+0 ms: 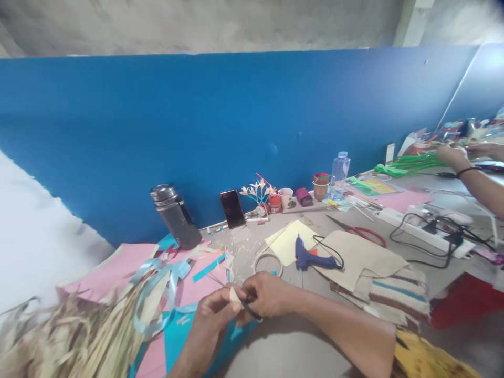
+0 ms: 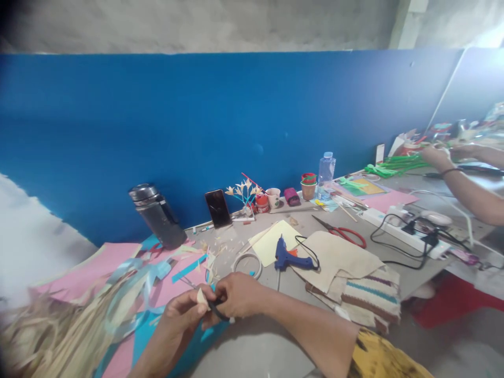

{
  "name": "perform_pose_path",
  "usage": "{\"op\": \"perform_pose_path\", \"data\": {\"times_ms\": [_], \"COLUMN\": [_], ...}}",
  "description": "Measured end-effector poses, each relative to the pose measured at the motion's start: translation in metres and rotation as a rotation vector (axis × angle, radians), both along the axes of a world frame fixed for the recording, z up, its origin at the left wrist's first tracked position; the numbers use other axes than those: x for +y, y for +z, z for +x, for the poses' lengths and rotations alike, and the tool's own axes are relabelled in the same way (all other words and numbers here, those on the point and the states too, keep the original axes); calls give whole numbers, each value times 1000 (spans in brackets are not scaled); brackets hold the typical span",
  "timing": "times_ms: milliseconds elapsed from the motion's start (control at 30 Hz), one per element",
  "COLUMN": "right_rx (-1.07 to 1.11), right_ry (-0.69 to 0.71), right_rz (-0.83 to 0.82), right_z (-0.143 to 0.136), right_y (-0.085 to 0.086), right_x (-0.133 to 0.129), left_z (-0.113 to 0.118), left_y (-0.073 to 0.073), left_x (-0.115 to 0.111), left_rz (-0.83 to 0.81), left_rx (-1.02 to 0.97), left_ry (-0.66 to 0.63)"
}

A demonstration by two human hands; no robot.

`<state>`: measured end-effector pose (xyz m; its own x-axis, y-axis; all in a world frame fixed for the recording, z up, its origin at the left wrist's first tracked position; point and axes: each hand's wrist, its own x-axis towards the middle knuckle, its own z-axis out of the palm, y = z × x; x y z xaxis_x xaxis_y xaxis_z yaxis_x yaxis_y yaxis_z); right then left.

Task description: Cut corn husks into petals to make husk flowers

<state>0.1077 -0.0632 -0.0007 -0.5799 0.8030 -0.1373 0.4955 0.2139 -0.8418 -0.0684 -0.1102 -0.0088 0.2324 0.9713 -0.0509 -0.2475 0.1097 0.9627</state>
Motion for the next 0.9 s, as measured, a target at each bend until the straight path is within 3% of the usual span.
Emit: {"op": "perform_pose_path", "data": {"times_ms": [467, 700, 800, 900], "right_rx": [211, 415, 429, 360], "right_ry": [125, 167, 95, -99], "right_rz": [-131, -286, -221, -77], "right_z": [8, 10, 6, 3], "right_y": [0, -2, -9, -14], "right_x": [3, 6, 9, 12], "left_z": [-2, -3, -3, -4], "left_y": [9, 16, 12, 8], "left_x": [-3, -3, -1, 1], "left_rz": [38, 57, 40, 40], "left_rx": [31, 0, 24, 135], "left_ry": [44, 97, 158, 336]}}
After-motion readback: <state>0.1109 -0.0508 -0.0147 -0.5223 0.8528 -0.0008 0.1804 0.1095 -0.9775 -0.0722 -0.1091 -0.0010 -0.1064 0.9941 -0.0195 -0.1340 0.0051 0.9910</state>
